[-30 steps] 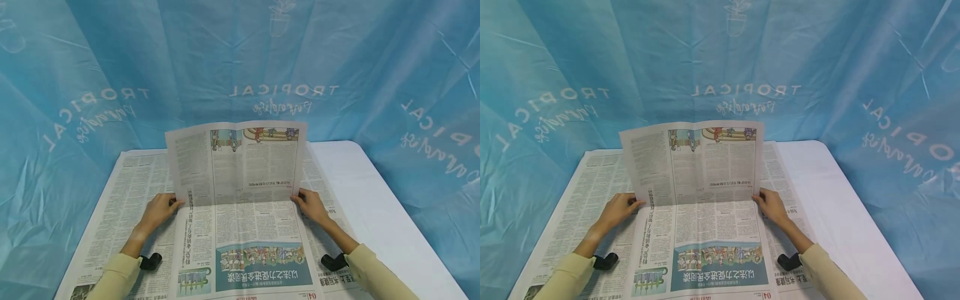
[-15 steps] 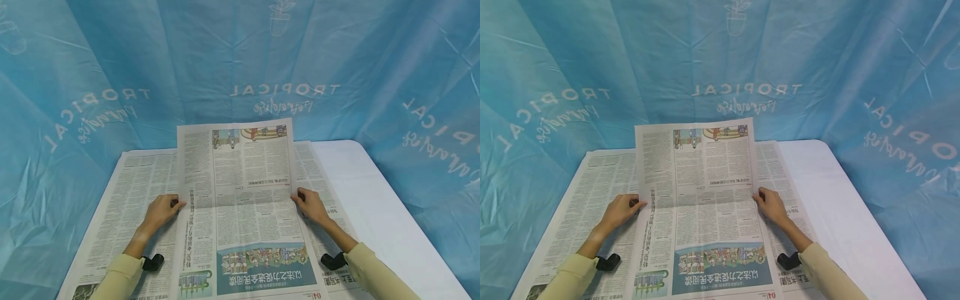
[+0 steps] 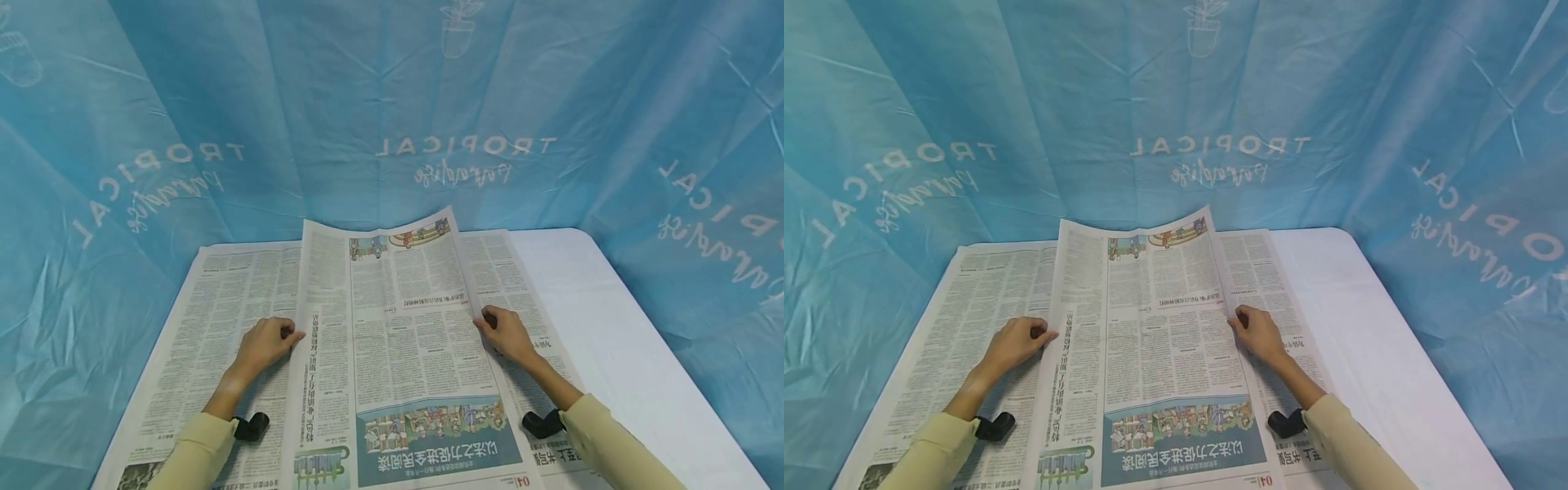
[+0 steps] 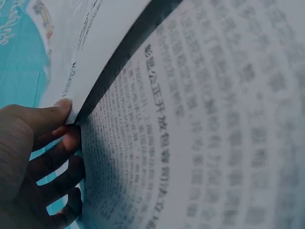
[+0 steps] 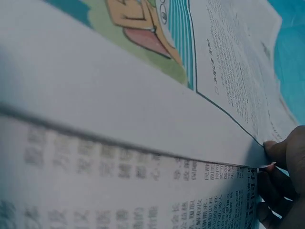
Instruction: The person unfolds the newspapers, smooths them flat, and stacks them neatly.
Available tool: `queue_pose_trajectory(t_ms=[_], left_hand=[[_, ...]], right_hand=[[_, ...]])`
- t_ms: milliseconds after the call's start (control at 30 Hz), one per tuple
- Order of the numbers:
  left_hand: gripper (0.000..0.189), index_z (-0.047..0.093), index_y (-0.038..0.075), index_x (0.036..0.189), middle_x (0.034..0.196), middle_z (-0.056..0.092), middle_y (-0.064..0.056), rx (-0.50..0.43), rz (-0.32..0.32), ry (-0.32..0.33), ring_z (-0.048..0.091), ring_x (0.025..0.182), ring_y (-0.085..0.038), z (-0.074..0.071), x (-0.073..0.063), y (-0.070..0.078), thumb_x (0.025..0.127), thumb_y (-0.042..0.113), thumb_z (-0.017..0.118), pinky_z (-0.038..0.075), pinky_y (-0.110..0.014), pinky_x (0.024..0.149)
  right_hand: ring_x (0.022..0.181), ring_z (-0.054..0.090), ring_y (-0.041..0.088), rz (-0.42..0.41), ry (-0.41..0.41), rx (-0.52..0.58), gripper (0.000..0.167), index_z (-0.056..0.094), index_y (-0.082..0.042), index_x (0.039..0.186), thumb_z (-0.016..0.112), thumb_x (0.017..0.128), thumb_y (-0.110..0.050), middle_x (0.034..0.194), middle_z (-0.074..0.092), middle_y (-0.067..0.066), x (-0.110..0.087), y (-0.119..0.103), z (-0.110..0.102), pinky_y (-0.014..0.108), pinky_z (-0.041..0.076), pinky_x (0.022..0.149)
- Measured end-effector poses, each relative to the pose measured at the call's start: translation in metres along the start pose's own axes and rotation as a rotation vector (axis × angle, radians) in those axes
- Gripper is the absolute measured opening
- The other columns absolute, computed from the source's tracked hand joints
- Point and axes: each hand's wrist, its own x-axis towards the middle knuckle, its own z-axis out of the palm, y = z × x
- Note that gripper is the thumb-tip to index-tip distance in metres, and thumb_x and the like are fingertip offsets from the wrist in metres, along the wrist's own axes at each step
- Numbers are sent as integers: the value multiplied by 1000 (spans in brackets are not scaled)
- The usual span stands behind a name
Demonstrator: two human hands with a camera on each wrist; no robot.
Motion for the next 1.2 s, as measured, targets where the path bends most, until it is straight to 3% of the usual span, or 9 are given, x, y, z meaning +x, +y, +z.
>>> queue_pose_trajectory(t_ms=[100, 233, 367, 500, 600, 767, 933, 1067, 1200], left_hand=[[39, 48, 15, 60, 51, 35, 5, -1, -25, -14, 32, 46, -10, 2, 0, 0, 92, 25, 69, 26, -25, 46], [47, 43, 17, 55, 49, 27, 6, 0, -115, -36, 24, 46, -9, 2, 1, 4, 93, 28, 68, 21, -23, 44], [47, 48, 16, 53, 47, 30, 6, -5, -219, -71, 26, 45, -9, -1, 2, 11, 92, 31, 68, 22, -24, 43], [40, 62, 13, 57, 49, 42, 4, -26, -284, -105, 33, 46, -10, -5, 3, 14, 91, 33, 69, 27, -26, 45], [34, 71, 11, 64, 52, 51, 3, -34, -288, -123, 37, 48, -11, -8, 5, 13, 90, 33, 70, 30, -26, 46], [38, 68, 11, 59, 48, 44, 5, -37, -276, -139, 30, 47, -10, -11, 7, 12, 90, 33, 70, 27, -25, 47], [43, 62, 13, 54, 47, 33, 7, -40, -292, -153, 26, 47, -10, -10, 9, 11, 90, 35, 69, 24, -24, 47], [43, 62, 13, 55, 47, 34, 6, -45, -299, -146, 28, 47, -10, -8, 8, 10, 91, 35, 69, 25, -24, 46], [40, 65, 12, 58, 49, 38, 6, -53, -298, -130, 32, 47, -11, -7, 6, 10, 91, 34, 69, 27, -25, 46]], right_hand=[[54, 49, 10, 16, -10, -6, 12, 68, -3, 90, 66, 94, -14, 69, 62, 1, 0, -1, 1, 26, 41, 49], [54, 50, 11, 29, -21, -44, 13, 67, -3, 92, 66, 93, -16, 70, 62, 1, 2, -2, 1, 27, 41, 49], [52, 51, 11, 49, -11, -92, 18, 67, -1, 94, 68, 92, -19, 70, 63, 3, 1, -3, 0, 29, 41, 48], [49, 45, 12, 115, -17, -45, 28, 65, 2, 97, 68, 92, -25, 64, 60, 3, -3, -5, -2, 28, 38, 47], [46, 36, 10, 179, -48, 62, 32, 63, 4, 95, 68, 92, -28, 55, 51, -2, -8, -6, -5, 26, 33, 45], [39, 27, 5, 253, -129, 245, 34, 57, 2, 85, 67, 93, -30, 47, 35, -7, -22, -8, -9, 23, 26, 41], [40, 28, 7, 357, -186, 385, 33, 59, 1, 90, 62, 97, -31, 51, 43, -3, -43, -14, -15, 23, 29, 41], [42, 31, 7, 445, -217, 473, 34, 63, 3, 99, 57, 99, -31, 59, 55, 0, -57, -20, -17, 22, 31, 42], [44, 37, 6, 460, -231, 497, 34, 64, 4, 101, 55, 100, -29, 68, 63, 2, -63, -19, -16, 21, 34, 44]])
